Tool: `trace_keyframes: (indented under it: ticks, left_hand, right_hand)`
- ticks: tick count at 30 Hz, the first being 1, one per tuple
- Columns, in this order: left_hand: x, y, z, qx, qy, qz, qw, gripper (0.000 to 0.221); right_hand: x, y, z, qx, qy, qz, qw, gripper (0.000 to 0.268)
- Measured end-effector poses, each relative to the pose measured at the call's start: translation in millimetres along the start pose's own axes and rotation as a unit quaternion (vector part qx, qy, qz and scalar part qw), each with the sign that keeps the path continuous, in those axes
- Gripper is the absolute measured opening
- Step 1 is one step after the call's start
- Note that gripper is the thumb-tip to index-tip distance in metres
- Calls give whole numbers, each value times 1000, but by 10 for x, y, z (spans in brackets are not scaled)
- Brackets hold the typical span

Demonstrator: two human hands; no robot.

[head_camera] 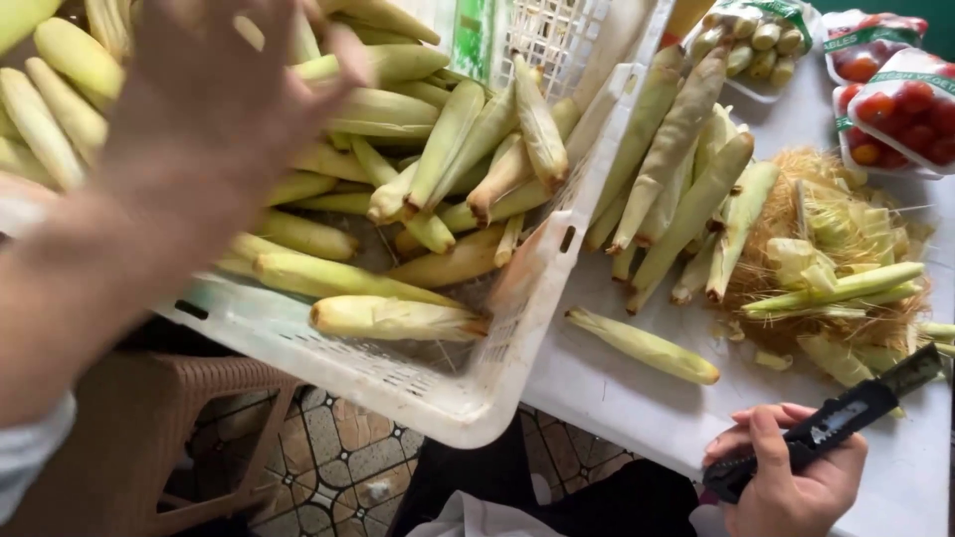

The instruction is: The person peels the husks and silk from baby corn by hand, trims the ends using a utility knife, and places the cleaned corn into a basket.

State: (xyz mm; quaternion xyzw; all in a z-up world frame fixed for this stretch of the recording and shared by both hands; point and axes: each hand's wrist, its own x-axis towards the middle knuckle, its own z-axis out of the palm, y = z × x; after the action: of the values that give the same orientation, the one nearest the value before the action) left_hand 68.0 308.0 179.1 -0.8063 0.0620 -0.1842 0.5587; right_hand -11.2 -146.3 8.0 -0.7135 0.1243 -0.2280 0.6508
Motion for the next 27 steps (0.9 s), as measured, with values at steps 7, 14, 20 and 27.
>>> trace_keyframes:
  ticks: [7,14,20,27]
  left_hand:
    - [157,120,32,-294,-299,190,888,17]
    - [162,376,409,-263,-290,238,889,21]
    - [116,285,226,-281,-314,222,879,19]
    - [-216,-492,-554,-829,-166,-229,483,41]
  right_hand:
    - [-27,9,4,-1,4,-8,1000,22]
    - [-48,-100,-38,-5,-42,-11,999,22]
    - [-75,-149,-109,-13,-60,4,998,21]
    - [-47,-112,-175,29,-81,7,996,18]
